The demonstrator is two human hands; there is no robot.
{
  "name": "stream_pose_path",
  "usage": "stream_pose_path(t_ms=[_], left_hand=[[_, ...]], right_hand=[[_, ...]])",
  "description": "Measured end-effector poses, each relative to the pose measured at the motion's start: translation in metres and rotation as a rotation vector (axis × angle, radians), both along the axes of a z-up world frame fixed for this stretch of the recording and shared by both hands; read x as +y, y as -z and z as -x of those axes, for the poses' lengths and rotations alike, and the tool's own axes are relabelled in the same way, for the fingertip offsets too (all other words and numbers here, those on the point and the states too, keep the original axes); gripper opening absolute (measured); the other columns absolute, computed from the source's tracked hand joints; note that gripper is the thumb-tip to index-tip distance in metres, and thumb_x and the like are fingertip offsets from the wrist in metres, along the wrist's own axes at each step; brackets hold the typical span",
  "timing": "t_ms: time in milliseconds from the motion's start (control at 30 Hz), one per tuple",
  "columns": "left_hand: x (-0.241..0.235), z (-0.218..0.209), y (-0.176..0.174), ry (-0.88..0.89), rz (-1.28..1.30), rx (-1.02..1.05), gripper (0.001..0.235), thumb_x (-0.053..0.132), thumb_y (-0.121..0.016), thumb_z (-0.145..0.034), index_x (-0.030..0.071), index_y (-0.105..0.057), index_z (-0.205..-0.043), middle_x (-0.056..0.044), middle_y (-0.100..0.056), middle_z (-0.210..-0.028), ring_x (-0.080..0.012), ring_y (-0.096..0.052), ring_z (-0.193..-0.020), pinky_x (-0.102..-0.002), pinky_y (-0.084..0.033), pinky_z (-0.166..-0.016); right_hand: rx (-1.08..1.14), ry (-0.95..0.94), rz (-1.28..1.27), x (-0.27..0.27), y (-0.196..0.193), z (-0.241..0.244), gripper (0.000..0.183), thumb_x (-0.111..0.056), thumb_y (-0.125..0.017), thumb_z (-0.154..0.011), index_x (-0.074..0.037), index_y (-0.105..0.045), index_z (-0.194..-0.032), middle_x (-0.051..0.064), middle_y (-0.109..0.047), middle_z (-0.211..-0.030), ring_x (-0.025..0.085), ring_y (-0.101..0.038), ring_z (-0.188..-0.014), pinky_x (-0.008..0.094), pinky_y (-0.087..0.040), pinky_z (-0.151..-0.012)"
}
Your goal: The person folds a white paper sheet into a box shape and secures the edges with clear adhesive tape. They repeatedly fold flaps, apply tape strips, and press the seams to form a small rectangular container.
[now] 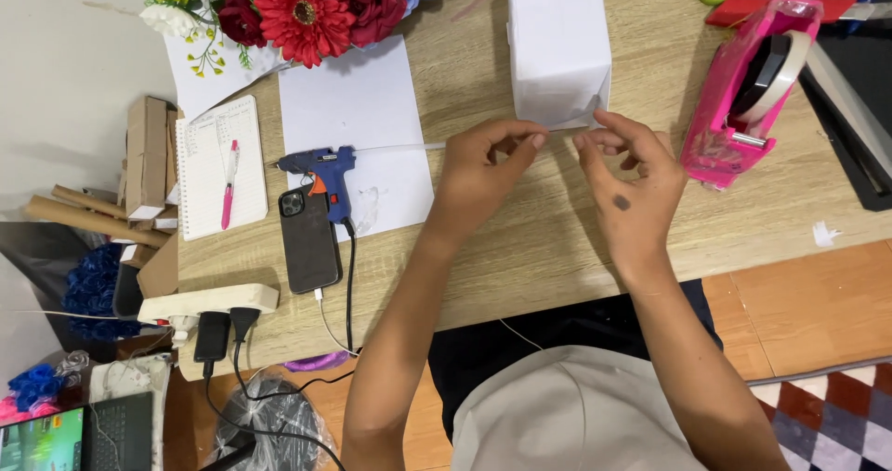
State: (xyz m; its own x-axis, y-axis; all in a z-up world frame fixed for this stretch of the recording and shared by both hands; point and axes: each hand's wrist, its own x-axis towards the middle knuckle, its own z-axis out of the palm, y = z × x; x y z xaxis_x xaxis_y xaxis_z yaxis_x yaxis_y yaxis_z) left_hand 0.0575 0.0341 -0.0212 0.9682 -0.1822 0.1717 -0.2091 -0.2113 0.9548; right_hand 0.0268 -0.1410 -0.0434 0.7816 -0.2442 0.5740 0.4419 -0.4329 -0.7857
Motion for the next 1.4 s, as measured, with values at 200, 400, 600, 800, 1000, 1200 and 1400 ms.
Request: stream_pose_path(t_ms=[200, 400, 600, 800, 1000, 1200, 1400], left_hand=[[-0.014, -0.003, -0.002, -0.069, -0.094, -0.141, 0.011, 0.016, -0.071, -0.099, 0.015, -0.077, -0.107, -0.003, -0.074, -0.094, -0.0108, -0.068, -0.084, -0.024, -0.052, -0.070], [-0.031, -0.007, -0.004, -0.148, -0.043, -0.129, 0.009, 0.021, -0.075, -0.096, 0.015, -0.077, -0.102, -0.002, -0.075, -0.091, -0.0105, -0.068, -0.078, -0.024, -0.049, -0.065], [-0.039, -0.014, 0.004, -0.209, -0.027, -0.134, 0.007, 0.020, -0.073, -0.097, 0.015, -0.077, -0.099, -0.002, -0.076, -0.090, -0.0109, -0.070, -0.076, -0.023, -0.050, -0.064], [-0.038, -0.010, 0.005, -0.177, -0.038, -0.173, 0.005, 0.017, -0.073, -0.096, 0.017, -0.076, -0.100, -0.001, -0.075, -0.090, -0.0118, -0.071, -0.080, -0.025, -0.050, -0.067], [-0.033, -0.004, -0.002, -0.065, 0.011, -0.258, 0.007, 0.005, -0.070, -0.094, 0.010, -0.072, -0.098, -0.001, -0.072, -0.100, -0.0135, -0.069, -0.097, -0.025, -0.060, -0.082], [-0.034, -0.008, 0.010, -0.118, -0.109, -0.399, 0.007, 0.016, -0.075, -0.093, 0.015, -0.074, -0.100, 0.003, -0.066, -0.098, -0.0162, -0.061, -0.100, -0.029, -0.052, -0.085], [-0.034, -0.007, 0.007, -0.125, -0.157, -0.506, 0.005, 0.014, -0.077, -0.092, 0.013, -0.076, -0.097, 0.000, -0.058, -0.102, -0.0196, -0.057, -0.104, -0.032, -0.049, -0.095]], right_hand=[[-0.155, 0.178, 0.196, -0.003, 0.005, -0.009, 0.028, -0.007, -0.092, -0.097, -0.006, -0.067, -0.110, 0.004, -0.076, -0.087, 0.023, -0.055, -0.078, 0.035, -0.041, -0.077], [-0.252, 0.286, 0.343, -0.009, 0.010, -0.022, 0.033, -0.011, -0.098, -0.095, -0.011, -0.067, -0.107, -0.003, -0.066, -0.078, 0.020, -0.050, -0.076, 0.036, -0.037, -0.077], [-0.299, 0.101, 0.313, -0.031, 0.004, -0.030, 0.027, 0.002, -0.092, -0.100, -0.003, -0.066, -0.108, 0.007, -0.057, -0.077, 0.027, -0.050, -0.072, 0.038, -0.041, -0.073], [-0.363, 0.047, 0.417, -0.039, -0.005, -0.037, 0.018, 0.006, -0.084, -0.100, -0.004, -0.072, -0.109, 0.007, -0.049, -0.096, 0.027, -0.045, -0.085, 0.041, -0.039, -0.081], [-0.243, 0.074, 0.567, -0.028, -0.011, -0.032, 0.035, 0.007, -0.069, -0.101, -0.012, -0.072, -0.130, 0.016, -0.056, -0.122, 0.034, -0.041, -0.110, 0.043, -0.036, -0.087], [-0.174, 0.021, 0.651, -0.027, -0.024, -0.030, 0.044, 0.011, -0.059, -0.095, -0.012, -0.075, -0.129, 0.020, -0.044, -0.147, 0.041, -0.035, -0.128, 0.059, -0.043, -0.101], [-0.218, -0.109, 0.669, -0.034, -0.032, -0.033, 0.056, 0.021, -0.050, -0.085, -0.003, -0.068, -0.132, 0.023, -0.048, -0.148, 0.045, -0.044, -0.133, 0.060, -0.049, -0.105]])
